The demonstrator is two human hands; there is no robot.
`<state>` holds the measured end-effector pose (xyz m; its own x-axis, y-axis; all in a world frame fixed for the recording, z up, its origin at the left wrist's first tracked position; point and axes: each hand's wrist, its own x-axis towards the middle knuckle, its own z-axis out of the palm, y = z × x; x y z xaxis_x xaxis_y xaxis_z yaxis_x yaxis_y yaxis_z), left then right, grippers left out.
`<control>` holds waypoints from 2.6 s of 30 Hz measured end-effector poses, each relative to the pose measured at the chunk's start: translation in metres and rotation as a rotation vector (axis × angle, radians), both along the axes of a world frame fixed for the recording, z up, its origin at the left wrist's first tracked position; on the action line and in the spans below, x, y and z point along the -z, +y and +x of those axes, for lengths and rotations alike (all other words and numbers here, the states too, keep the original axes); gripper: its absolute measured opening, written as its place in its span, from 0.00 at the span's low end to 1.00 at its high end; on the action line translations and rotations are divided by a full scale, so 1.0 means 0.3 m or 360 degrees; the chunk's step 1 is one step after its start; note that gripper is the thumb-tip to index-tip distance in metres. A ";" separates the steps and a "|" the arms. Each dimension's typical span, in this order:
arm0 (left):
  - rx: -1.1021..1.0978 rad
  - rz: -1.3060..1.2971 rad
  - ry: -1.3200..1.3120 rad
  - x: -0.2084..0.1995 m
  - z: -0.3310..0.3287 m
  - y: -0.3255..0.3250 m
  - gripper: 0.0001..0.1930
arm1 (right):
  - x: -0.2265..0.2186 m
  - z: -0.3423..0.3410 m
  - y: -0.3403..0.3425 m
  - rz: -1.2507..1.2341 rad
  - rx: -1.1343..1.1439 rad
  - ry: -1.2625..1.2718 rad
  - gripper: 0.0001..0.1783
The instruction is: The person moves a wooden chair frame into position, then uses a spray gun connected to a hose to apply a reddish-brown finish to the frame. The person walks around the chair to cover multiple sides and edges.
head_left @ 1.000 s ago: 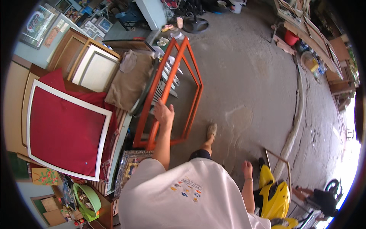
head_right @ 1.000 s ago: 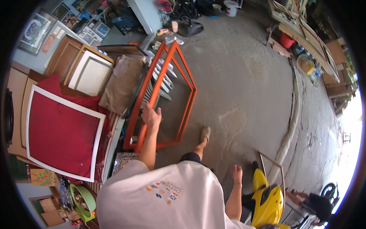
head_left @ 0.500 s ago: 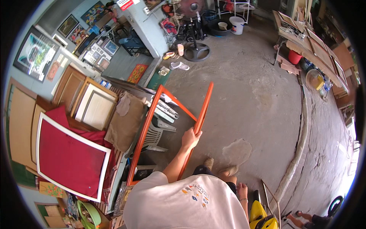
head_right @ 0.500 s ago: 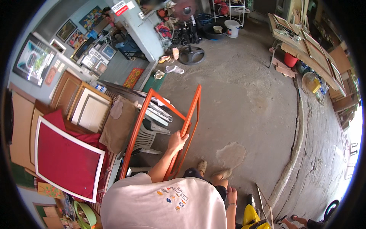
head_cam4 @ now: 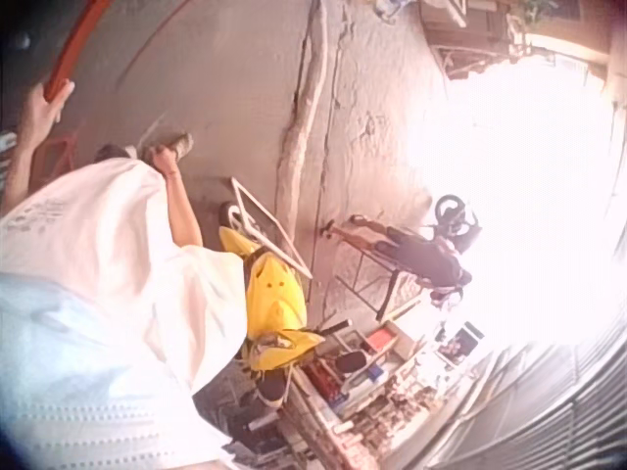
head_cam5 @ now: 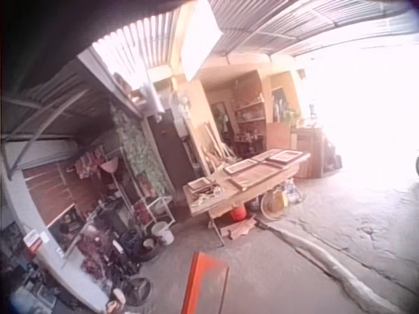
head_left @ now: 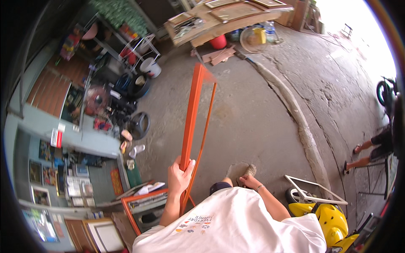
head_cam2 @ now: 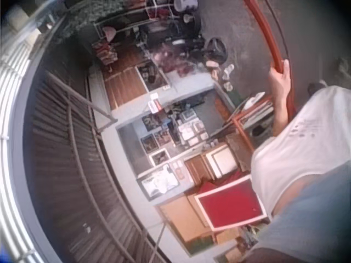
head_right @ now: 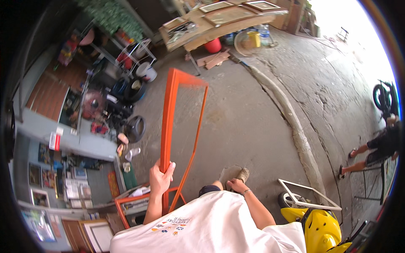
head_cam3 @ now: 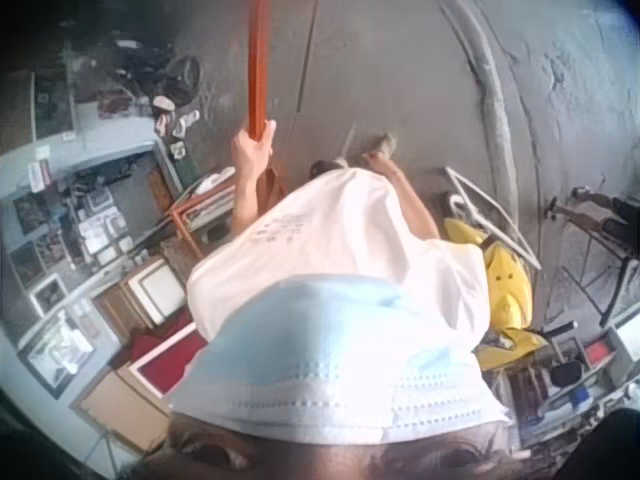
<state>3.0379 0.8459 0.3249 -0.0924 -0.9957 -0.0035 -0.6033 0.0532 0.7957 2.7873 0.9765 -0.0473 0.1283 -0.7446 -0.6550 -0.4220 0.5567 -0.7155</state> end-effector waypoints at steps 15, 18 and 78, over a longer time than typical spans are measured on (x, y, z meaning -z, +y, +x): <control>0.0757 -0.0677 0.1660 -0.235 -1.139 -1.088 0.14 | -0.285 -0.957 -1.159 0.0070 0.1378 -0.1205 0.58; 0.1004 -0.0759 0.1978 -0.256 -1.437 -1.337 0.15 | -0.352 -1.244 -1.422 -0.0398 0.1458 -0.1461 0.55; 0.1408 0.0276 0.0576 0.610 -8.397 -3.782 0.19 | -0.759 -7.637 -1.952 -0.1273 0.3685 0.1507 0.14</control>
<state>0.5187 -0.2886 0.1420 -0.8318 -0.5542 0.0325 -0.1186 0.2346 0.9648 0.4962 0.3907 0.1803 -0.7051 0.6761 0.2137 -0.0646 0.2389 -0.9689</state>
